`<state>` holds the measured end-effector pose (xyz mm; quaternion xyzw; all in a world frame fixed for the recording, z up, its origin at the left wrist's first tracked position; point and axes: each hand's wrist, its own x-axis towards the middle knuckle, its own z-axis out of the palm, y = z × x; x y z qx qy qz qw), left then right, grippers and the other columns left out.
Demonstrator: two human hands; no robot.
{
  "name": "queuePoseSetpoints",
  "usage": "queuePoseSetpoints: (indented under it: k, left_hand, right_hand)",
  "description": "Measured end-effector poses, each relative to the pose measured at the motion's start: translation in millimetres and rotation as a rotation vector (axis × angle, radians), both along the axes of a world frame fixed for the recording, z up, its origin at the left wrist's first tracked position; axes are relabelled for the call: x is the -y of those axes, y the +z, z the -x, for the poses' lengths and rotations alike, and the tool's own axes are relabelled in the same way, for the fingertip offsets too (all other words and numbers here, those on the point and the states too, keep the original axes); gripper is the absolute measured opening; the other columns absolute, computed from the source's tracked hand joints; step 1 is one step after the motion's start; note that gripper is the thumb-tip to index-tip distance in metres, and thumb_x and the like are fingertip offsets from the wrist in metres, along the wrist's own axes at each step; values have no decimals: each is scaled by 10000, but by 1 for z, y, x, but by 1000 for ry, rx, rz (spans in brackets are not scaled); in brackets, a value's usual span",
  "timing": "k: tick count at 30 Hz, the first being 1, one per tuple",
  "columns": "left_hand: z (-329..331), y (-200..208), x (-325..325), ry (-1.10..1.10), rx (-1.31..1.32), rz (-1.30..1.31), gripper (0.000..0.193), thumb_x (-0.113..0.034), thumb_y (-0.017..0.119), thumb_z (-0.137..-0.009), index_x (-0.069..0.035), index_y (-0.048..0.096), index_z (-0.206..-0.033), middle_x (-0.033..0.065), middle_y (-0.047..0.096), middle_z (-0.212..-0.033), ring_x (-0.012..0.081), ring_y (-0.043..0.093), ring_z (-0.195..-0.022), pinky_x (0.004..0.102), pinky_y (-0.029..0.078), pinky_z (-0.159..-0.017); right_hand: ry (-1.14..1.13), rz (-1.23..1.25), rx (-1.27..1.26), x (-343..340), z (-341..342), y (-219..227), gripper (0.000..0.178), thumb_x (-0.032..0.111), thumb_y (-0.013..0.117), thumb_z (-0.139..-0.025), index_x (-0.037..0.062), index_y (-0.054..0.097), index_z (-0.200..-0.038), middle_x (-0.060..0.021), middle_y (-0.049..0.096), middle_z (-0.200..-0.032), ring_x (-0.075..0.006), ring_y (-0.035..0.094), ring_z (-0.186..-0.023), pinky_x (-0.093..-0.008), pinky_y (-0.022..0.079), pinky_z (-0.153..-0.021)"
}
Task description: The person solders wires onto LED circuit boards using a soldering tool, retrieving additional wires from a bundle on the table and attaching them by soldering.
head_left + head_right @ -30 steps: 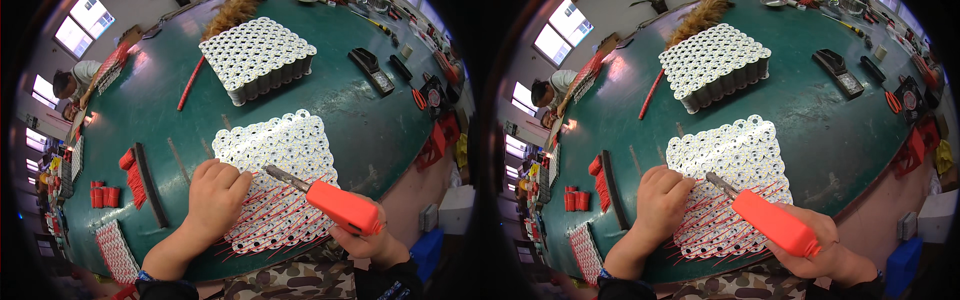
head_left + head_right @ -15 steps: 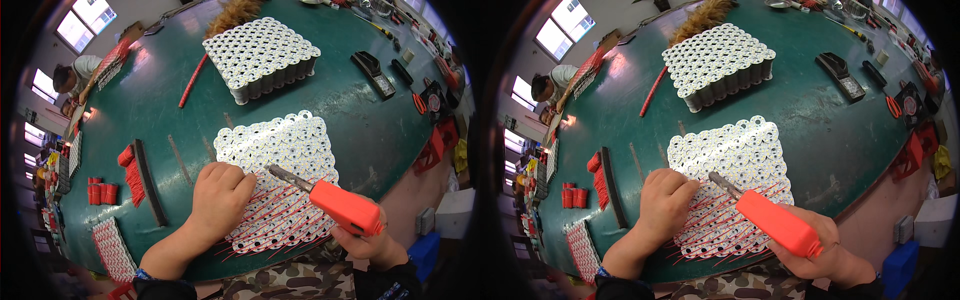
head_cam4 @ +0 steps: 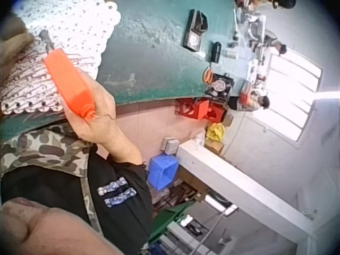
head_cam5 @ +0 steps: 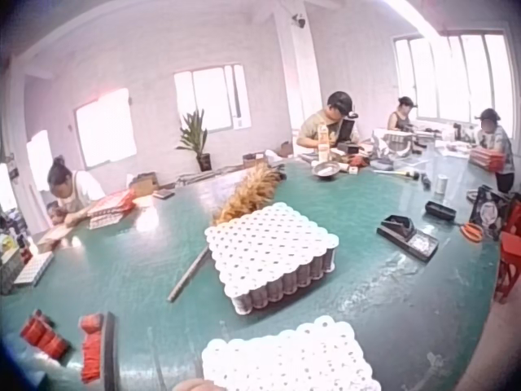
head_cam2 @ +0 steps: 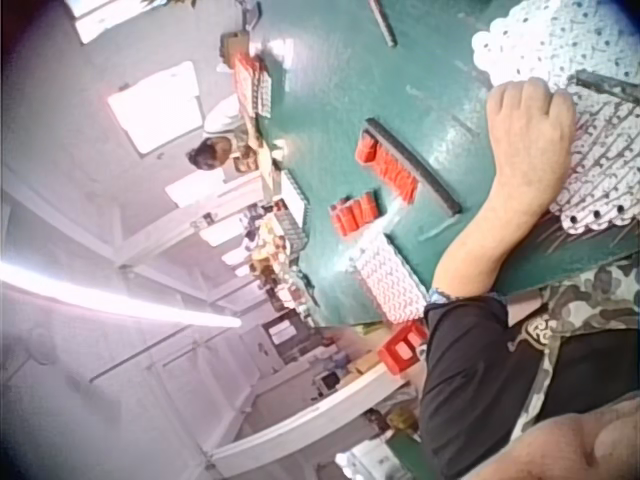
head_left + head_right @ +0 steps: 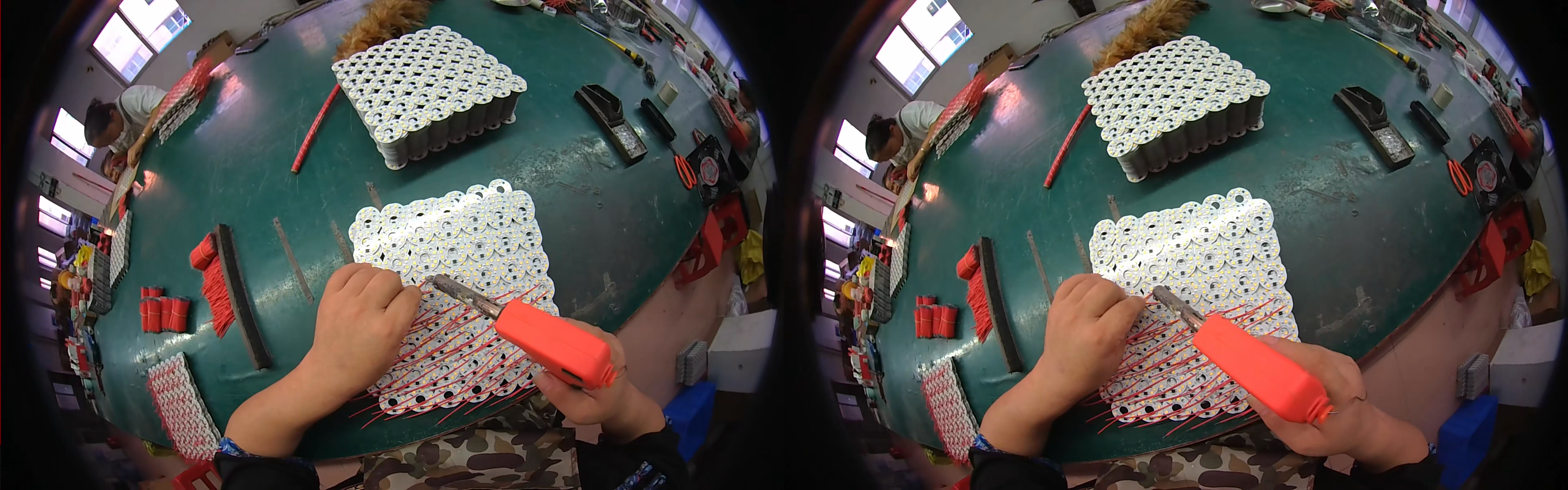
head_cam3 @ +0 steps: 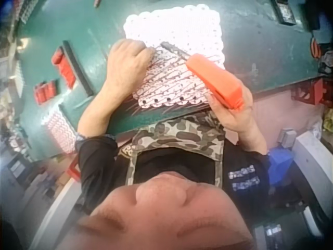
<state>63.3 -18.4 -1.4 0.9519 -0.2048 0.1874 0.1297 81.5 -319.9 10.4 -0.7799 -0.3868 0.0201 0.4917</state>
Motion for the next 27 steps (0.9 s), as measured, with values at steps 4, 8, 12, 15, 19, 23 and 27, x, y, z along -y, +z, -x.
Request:
queuePoseSetpoints:
  k: [4,8,12,15,19,23,27]
  left_hand:
    - [0,0,0,1,-7,-3,161,-75,662,-741,-65,710,-895,54,602,-796,265,621,-783,414,487,-771]
    - [0,1,0,3,-20,-5,162,-75,662,-740,-65,710,-894,55,601,-794,265,619,-777,411,481,-756]
    - [0,1,0,2,-12,4,168,-72,659,-733,-62,709,-893,57,595,-792,267,617,-776,411,479,-754]
    - [0,1,0,4,-15,3,172,-72,658,-725,-60,707,-890,58,591,-795,269,617,-783,411,479,-760]
    - [0,2,0,4,-35,-13,176,-79,654,-724,-61,708,-890,58,586,-804,270,615,-794,411,477,-773]
    - [0,1,0,3,-21,-6,178,-81,649,-727,-62,709,-894,58,586,-805,270,614,-796,411,475,-777]
    - [1,2,-1,8,-36,-16,184,-79,649,-729,-64,709,-902,58,590,-810,272,618,-805,411,476,-781]
  right_hand:
    - [14,29,-16,-1,-1,3,560,25,812,-784,-89,569,-1276,-208,712,-1111,-324,748,-939,-374,593,-821]
    - [27,63,20,-1,-2,8,562,26,812,-784,-86,568,-1278,-211,709,-1118,-328,747,-934,-378,594,-816]
    - [38,50,4,0,-2,5,562,28,813,-778,-84,575,-1274,-207,709,-1120,-327,746,-935,-379,593,-818]
    - [8,48,55,-3,-1,8,556,29,817,-769,-82,588,-1263,-201,711,-1120,-324,745,-936,-376,593,-819]
    - [-6,67,56,-2,0,7,542,36,820,-765,-81,602,-1248,-198,712,-1116,-323,744,-934,-373,592,-818]
    - [-12,75,73,-2,0,6,542,38,821,-765,-85,602,-1245,-197,719,-1108,-322,744,-938,-372,591,-820]
    - [-17,58,47,-2,0,8,500,36,809,-777,-68,619,-1227,-202,718,-1096,-317,742,-938,-374,590,-819]
